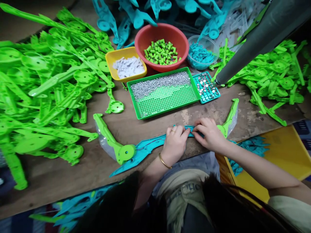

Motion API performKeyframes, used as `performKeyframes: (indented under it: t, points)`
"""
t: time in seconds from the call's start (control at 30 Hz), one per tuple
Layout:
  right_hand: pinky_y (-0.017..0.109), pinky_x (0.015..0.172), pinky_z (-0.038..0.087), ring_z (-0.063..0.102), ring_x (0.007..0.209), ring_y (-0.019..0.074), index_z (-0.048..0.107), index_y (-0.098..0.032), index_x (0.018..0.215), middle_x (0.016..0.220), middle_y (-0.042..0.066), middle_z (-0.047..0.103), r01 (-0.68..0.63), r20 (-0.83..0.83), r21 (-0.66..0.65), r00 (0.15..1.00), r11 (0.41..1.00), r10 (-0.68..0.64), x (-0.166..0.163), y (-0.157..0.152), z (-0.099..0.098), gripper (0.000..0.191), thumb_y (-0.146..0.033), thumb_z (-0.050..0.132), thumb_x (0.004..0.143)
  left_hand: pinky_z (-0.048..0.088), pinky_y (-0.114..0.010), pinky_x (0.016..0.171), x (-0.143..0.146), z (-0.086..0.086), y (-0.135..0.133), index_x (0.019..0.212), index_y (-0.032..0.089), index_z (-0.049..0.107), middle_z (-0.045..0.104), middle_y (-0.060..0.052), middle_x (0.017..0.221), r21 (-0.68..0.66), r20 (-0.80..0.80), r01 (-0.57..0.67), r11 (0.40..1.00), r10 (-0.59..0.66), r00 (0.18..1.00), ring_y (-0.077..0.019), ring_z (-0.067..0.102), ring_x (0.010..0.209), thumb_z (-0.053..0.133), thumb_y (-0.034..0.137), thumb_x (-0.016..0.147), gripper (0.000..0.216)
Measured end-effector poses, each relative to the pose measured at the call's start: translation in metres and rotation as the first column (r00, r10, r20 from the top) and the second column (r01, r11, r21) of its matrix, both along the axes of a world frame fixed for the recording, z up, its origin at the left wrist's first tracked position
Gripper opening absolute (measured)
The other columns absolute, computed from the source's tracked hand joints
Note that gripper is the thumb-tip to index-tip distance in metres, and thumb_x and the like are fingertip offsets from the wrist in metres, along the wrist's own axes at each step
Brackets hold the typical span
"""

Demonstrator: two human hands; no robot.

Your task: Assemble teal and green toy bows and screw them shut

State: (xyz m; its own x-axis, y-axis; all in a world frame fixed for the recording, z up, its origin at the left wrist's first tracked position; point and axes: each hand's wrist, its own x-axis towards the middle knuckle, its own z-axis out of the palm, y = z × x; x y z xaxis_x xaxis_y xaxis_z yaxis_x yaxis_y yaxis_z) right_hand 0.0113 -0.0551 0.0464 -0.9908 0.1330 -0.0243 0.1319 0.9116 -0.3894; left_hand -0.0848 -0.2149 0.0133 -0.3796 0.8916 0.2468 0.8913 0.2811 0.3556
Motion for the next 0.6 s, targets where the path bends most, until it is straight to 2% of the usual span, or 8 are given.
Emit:
performKeyframes:
  t: [0.17,0.27,0.37,0.47,0.6]
  points:
    - [0.038,0.085,0.034,0.053,0.101,0.0235,0.06,-0.019,0.084,0.102,0.008,0.06,0.061,0.082,-0.105,0.995,0.993,-0.053,-0.005,0.001,0.004,0.009,-0.024,0.054,0.088,0.038,-0.036,0.075,0.001,0.0,0.0,0.113,0.017,0.065,0.061,-0.008,0.09,-0.004,-0.023,-0.004,1.0,0.004,1.0,-0.0216,0.054,0.085,0.043,0.02,0.096,0.027]
    - [0.038,0.086,0.033,0.052,0.103,0.0236,0.06,-0.02,0.081,0.104,0.007,0.058,0.062,0.14,-0.151,0.989,0.987,-0.04,-0.008,0.004,0.005,0.003,-0.02,0.058,0.084,0.037,-0.036,0.075,0.001,-0.001,0.0,0.113,0.017,0.064,0.061,-0.007,0.089,0.003,-0.043,-0.011,1.0,0.011,0.999,-0.0215,0.053,0.083,0.044,0.02,0.096,0.027]
    - [0.037,0.085,0.033,0.052,0.102,0.0229,0.059,-0.02,0.08,0.102,0.005,0.058,0.067,0.164,-0.19,0.986,0.98,-0.035,-0.01,0.007,0.005,0.007,-0.023,0.057,0.085,0.037,-0.036,0.075,0.002,-0.002,0.0,0.113,0.015,0.063,0.061,-0.007,0.09,0.014,-0.054,-0.009,1.0,0.01,0.999,-0.0214,0.053,0.084,0.044,0.018,0.096,0.026]
    - [0.037,0.083,0.033,0.051,0.1,0.0228,0.059,-0.019,0.082,0.1,0.005,0.059,0.085,0.163,-0.157,0.985,0.984,-0.059,-0.012,0.009,0.004,0.011,-0.025,0.053,0.089,0.037,-0.036,0.075,0.001,-0.002,-0.001,0.114,0.015,0.063,0.062,-0.007,0.091,0.005,-0.064,-0.003,1.0,0.003,0.998,-0.0214,0.053,0.084,0.044,0.018,0.096,0.027]
    - [0.037,0.081,0.032,0.051,0.099,0.0242,0.059,-0.018,0.082,0.1,0.007,0.06,0.068,0.16,-0.027,0.985,0.997,-0.063,-0.014,0.006,0.004,0.012,-0.024,0.052,0.09,0.037,-0.037,0.075,0.001,-0.001,-0.001,0.114,0.016,0.064,0.061,-0.008,0.091,-0.011,-0.073,0.012,1.0,-0.012,0.997,-0.0214,0.053,0.083,0.044,0.018,0.095,0.027]
